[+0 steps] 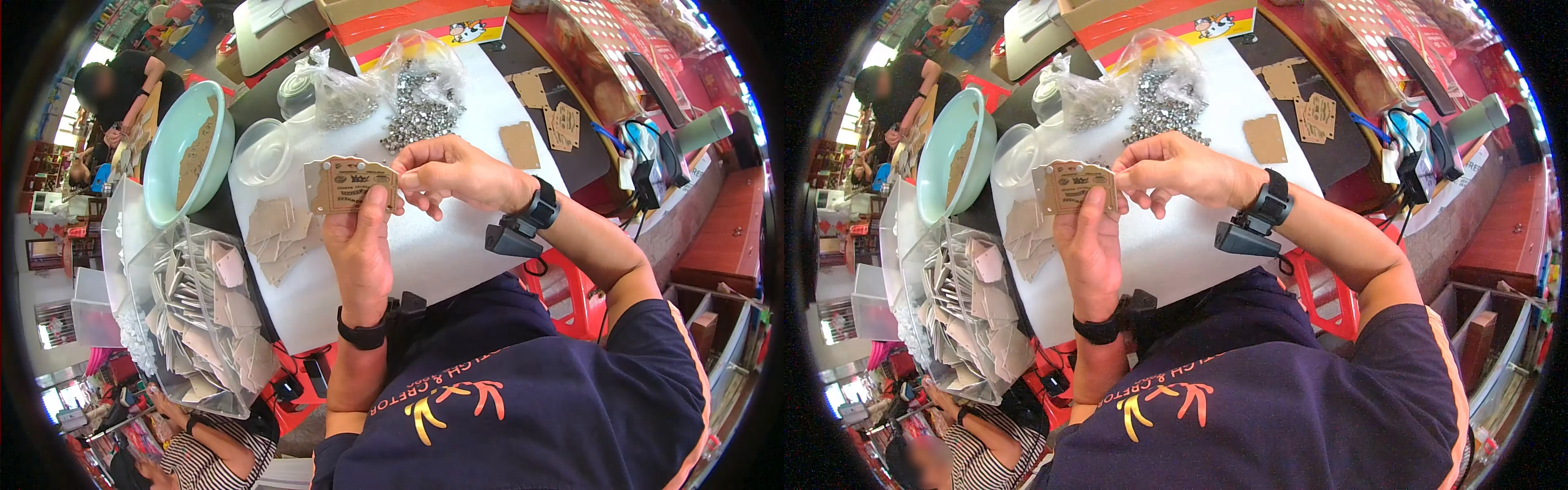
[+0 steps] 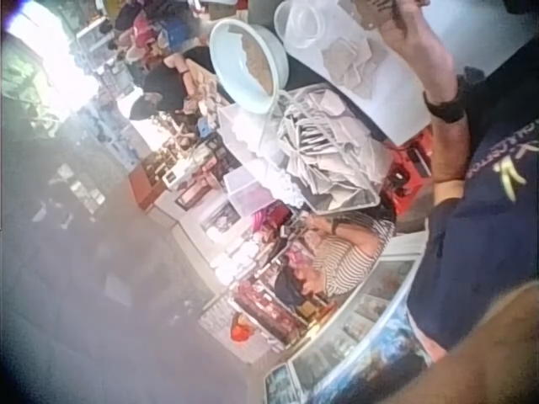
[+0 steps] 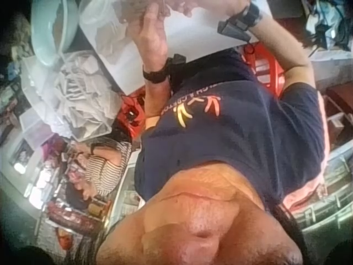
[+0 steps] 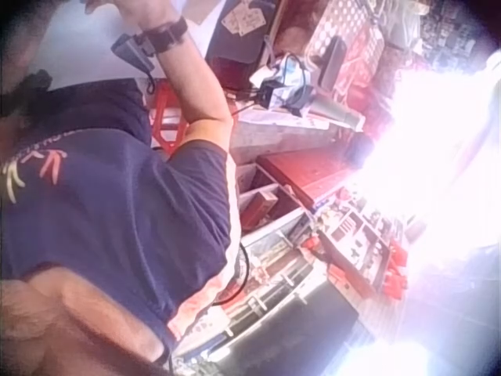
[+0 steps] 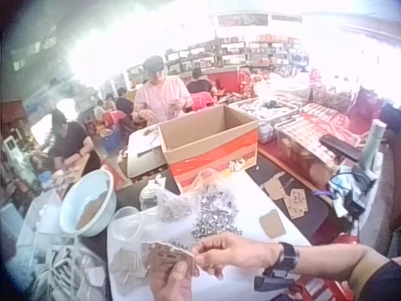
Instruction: Applying small metal rivets to leather shoe labels by hand.
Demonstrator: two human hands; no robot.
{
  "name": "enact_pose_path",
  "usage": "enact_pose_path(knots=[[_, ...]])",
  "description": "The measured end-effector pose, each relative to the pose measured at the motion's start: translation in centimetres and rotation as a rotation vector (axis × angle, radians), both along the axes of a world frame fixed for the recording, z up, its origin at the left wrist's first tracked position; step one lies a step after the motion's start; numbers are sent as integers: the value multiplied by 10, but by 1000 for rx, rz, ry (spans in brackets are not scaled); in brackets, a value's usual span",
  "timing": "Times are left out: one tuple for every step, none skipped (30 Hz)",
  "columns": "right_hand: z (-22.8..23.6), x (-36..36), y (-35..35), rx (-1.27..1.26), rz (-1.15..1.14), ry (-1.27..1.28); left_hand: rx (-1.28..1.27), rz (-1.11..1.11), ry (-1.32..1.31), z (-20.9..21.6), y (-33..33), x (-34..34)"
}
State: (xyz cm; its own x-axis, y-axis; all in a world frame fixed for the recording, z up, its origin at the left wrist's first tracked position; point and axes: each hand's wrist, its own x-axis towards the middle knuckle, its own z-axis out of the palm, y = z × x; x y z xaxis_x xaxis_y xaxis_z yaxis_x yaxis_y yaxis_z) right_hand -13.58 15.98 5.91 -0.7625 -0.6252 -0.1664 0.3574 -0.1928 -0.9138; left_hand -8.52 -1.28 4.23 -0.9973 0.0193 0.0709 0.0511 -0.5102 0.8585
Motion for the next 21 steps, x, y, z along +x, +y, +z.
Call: enact_pose_path(knots=[[0,1,0,0,1,0,-47,-8,53,-1,0,0],[-1,3,-1,10,-11,65,-48,-7,53,-2,0,1],[-2,4,-2,22,-24,132,-105,29,57,-4,1,1],[-3,6,-2,22,-24,133,-162,64,62,-4,3,2],[-5,8,-3,6,-49,168,-162,64,63,-3,4,3],[-7,10,-4,-10,-75,203,-188,82,78,-1,5,4],[-9,11,-4,-11,-77,204,-214,99,93,0,7,4],[-11,13,-4,-20,-107,219,-215,97,94,-1,7,4],[-12,14,-5,-30,-133,236,-210,113,92,-3,8,3],[-14,15,-6,-32,-131,237,-205,128,90,-5,7,2],[-17,16,-8,-14,-156,233,-207,129,91,-9,6,3],[-19,17,-8,7,-188,229,-247,134,49,-12,4,2],[-22,18,-9,7,-195,230,-288,139,7,-15,3,2],[-24,19,-10,100,-219,232,-288,133,8,-16,4,2],[-26,20,-10,193,-243,233,-260,171,-30,-16,6,3],[-28,23,-11,187,-246,200,-231,208,-69,-16,7,4],[-31,25,-13,189,-254,199,-231,200,-68,-17,7,6],[-35,28,-15,220,-277,215,-244,205,-90,-18,6,7],[-37,29,-16,253,-299,231,-257,211,-113,-19,4,9],[-36,30,-16,293,-261,213,-257,202,-113,-20,3,11],[-37,30,-17,293,-267,211,-267,207,-133,-22,1,13]])
